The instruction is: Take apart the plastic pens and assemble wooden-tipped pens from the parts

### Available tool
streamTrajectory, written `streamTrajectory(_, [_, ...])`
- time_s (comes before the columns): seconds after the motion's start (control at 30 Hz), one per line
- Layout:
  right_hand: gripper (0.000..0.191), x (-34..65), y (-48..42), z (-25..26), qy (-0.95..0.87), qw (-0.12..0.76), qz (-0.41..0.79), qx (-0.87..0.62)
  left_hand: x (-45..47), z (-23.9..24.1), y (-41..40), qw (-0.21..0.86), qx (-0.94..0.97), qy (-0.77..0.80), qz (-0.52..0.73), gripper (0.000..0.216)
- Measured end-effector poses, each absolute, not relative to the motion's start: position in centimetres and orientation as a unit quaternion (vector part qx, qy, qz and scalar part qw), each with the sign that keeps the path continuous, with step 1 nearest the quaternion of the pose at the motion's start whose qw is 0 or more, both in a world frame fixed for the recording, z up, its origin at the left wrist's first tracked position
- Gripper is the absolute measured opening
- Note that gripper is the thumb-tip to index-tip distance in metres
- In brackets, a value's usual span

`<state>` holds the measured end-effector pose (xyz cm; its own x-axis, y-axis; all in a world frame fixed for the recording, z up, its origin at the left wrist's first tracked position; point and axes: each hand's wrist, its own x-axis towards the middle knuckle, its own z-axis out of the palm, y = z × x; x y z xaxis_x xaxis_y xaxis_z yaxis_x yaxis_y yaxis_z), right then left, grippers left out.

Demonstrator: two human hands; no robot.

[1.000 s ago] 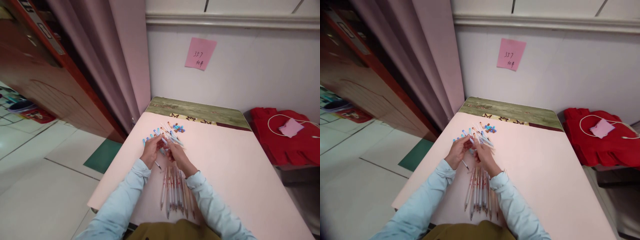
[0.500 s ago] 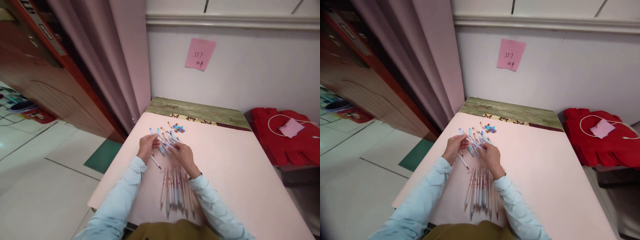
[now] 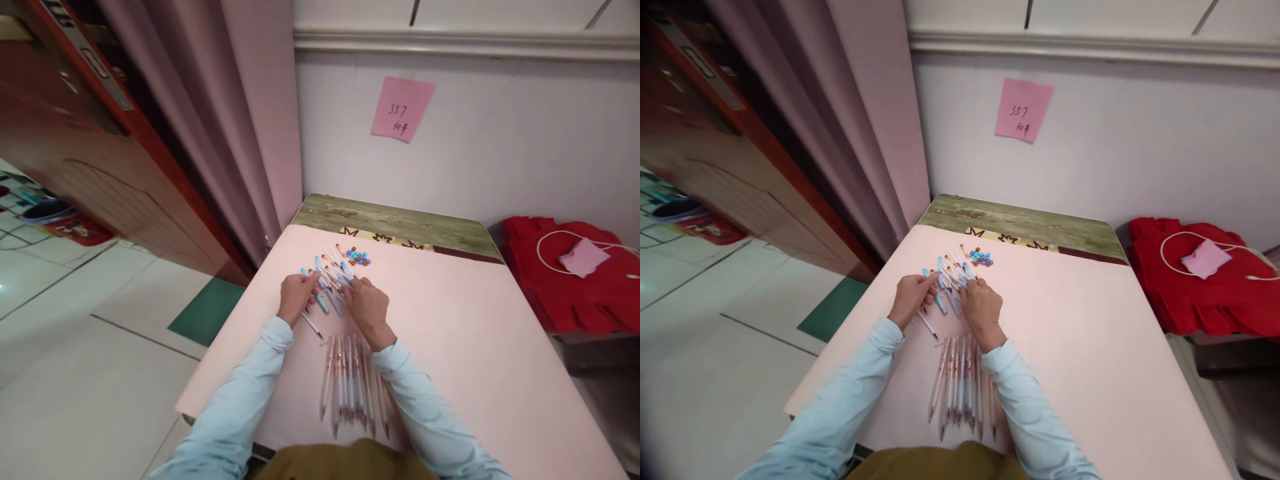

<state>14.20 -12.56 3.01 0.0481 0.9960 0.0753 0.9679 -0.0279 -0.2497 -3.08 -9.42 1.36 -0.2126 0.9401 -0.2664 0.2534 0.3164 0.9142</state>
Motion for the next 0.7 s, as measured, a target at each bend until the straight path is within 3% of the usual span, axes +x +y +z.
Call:
streamTrajectory(0.17, [0.029,15.4,-13.6,2.6,-0.687,0.115,0.047,-0.716,-7.4,2.2,-10.5,0.333,0.495,0.698,0.396,0.030])
streamTrajectory(0.27, [0.031,15.7,-14.2,2.5,-0.681,0.128,0.038,-0.720,-9.8,1.6,-11.1,0.281,0.487,0.756,0.335,0.022])
streamTrajectory(0.5, [0.027,14.7,-14.2,2.1,-0.694,0.192,0.001,-0.694,-8.7,0.4,-12.1,0.271,0.513,0.784,0.219,0.038])
streamTrajectory(0.7, [0.033,14.4,-14.8,2.4,-0.705,0.204,0.011,-0.679,-8.4,-0.1,-11.5,0.292,0.513,0.781,0.202,0.014])
